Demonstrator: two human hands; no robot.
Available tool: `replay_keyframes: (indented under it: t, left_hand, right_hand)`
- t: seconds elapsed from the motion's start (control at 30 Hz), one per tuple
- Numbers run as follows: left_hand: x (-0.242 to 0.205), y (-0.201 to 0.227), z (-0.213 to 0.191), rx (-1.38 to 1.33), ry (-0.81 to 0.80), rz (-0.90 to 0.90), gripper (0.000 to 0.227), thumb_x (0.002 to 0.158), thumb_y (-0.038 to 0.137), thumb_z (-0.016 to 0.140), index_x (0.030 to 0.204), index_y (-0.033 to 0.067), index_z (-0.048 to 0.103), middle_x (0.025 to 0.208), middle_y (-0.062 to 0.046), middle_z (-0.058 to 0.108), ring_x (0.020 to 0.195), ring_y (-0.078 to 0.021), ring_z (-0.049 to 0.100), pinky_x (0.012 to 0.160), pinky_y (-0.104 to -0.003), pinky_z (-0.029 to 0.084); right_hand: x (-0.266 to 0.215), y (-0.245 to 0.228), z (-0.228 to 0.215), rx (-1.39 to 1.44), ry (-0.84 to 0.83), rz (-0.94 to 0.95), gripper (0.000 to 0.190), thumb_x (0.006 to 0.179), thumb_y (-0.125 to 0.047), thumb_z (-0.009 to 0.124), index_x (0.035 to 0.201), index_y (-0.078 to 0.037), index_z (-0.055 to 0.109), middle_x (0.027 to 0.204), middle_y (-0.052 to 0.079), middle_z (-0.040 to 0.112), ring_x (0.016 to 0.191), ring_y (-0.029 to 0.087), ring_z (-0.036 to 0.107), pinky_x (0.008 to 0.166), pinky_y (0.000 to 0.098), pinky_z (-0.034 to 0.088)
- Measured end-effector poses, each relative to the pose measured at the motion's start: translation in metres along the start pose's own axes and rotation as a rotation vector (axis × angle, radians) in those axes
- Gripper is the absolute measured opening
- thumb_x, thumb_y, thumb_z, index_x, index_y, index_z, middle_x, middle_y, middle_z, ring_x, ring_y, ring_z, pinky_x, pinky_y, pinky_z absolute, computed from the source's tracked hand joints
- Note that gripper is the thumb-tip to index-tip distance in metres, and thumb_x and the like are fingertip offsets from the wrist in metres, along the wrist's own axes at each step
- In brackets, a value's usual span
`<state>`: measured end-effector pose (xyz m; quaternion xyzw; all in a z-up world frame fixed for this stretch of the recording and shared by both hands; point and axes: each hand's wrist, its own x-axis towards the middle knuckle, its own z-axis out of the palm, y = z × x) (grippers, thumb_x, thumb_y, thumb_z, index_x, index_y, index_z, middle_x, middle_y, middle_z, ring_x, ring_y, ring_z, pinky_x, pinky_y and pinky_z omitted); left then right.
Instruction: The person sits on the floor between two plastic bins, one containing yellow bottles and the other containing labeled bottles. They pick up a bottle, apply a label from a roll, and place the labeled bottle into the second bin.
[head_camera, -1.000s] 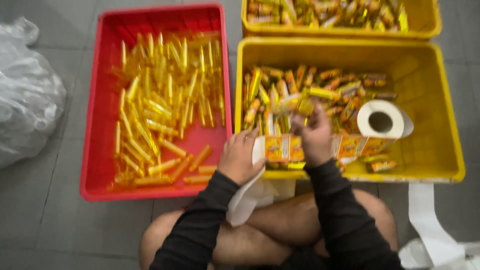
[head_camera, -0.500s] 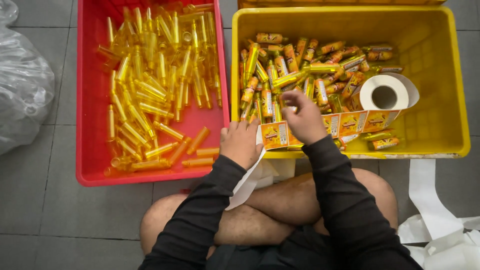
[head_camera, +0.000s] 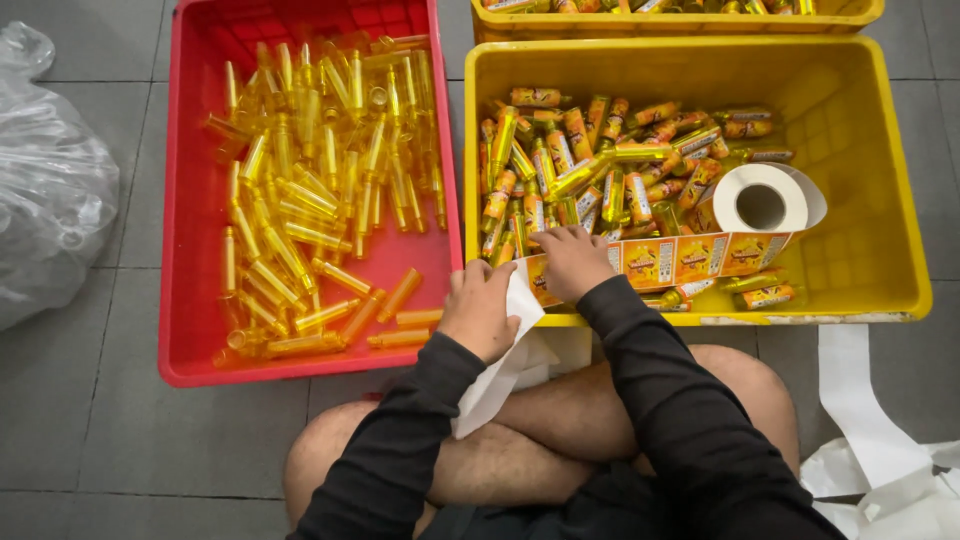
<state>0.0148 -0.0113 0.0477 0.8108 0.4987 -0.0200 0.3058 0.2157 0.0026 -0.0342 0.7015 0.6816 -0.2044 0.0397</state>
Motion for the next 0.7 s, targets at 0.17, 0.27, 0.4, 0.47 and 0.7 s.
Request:
replay_keyframes:
  t: [0.17, 0.27, 0.4, 0.47, 0.7]
  left_hand:
    - [-0.005, -0.005, -0.006, -0.177, -0.096, 0.118, 0.067, 0.085, 0.007, 0.066, 0.149, 0.0164, 0.046, 0.132, -0.015, 0.044, 0.128, -0.0384, 0.043, 0.101, -0.049, 0.049]
    - [-0.010, -0.005, -0.018, -0.229, -0.133, 0.188, 0.071, 0.082, 0.001, 0.061, 0.150, 0.0189, 0.045, 0.133, -0.016, 0.045, 0.129, -0.0406, 0.044, 0.107, -0.049, 0.045]
    - [-0.014, -0.015, -0.033, -0.163, -0.197, 0.180, 0.083, 0.078, -0.001, 0.060, 0.155, 0.0165, 0.036, 0.140, -0.020, 0.046, 0.130, -0.0411, 0.042, 0.113, -0.049, 0.037]
    - [-0.017, -0.021, -0.040, -0.142, -0.208, 0.160, 0.082, 0.078, 0.010, 0.066, 0.154, 0.0173, 0.038, 0.142, -0.019, 0.047, 0.131, -0.0406, 0.043, 0.112, -0.051, 0.036]
    - [-0.019, -0.029, -0.049, -0.244, -0.070, 0.153, 0.036, 0.087, 0.031, 0.073, 0.115, 0.0143, 0.058, 0.121, -0.017, 0.065, 0.120, -0.0416, 0.056, 0.105, -0.052, 0.043]
  right_hand:
    - [-0.009, -0.005, -0.015, 0.023, -0.012, 0.017, 0.039, 0.099, -0.024, 0.051, 0.137, -0.023, 0.059, 0.122, 0.009, 0.064, 0.131, 0.034, 0.053, 0.109, 0.0567, 0.030]
    - [-0.004, 0.009, -0.006, 0.071, 0.032, 0.000, 0.030, 0.098, -0.031, 0.050, 0.116, -0.020, 0.071, 0.110, 0.010, 0.068, 0.120, 0.034, 0.061, 0.109, 0.0576, 0.031]
    - [-0.003, 0.029, 0.000, 0.085, 0.151, -0.010, 0.030, 0.095, -0.037, 0.046, 0.094, -0.021, 0.072, 0.103, 0.001, 0.071, 0.109, 0.025, 0.067, 0.108, 0.0548, 0.031]
    - [-0.013, 0.029, -0.007, 0.018, 0.212, -0.017, 0.026, 0.093, -0.035, 0.047, 0.094, -0.025, 0.071, 0.106, -0.002, 0.069, 0.111, 0.021, 0.066, 0.105, 0.0490, 0.033]
    - [-0.044, 0.024, -0.032, -0.030, 0.334, -0.051, 0.024, 0.089, -0.031, 0.046, 0.080, -0.023, 0.067, 0.084, -0.005, 0.070, 0.099, 0.017, 0.070, 0.105, 0.0422, 0.035]
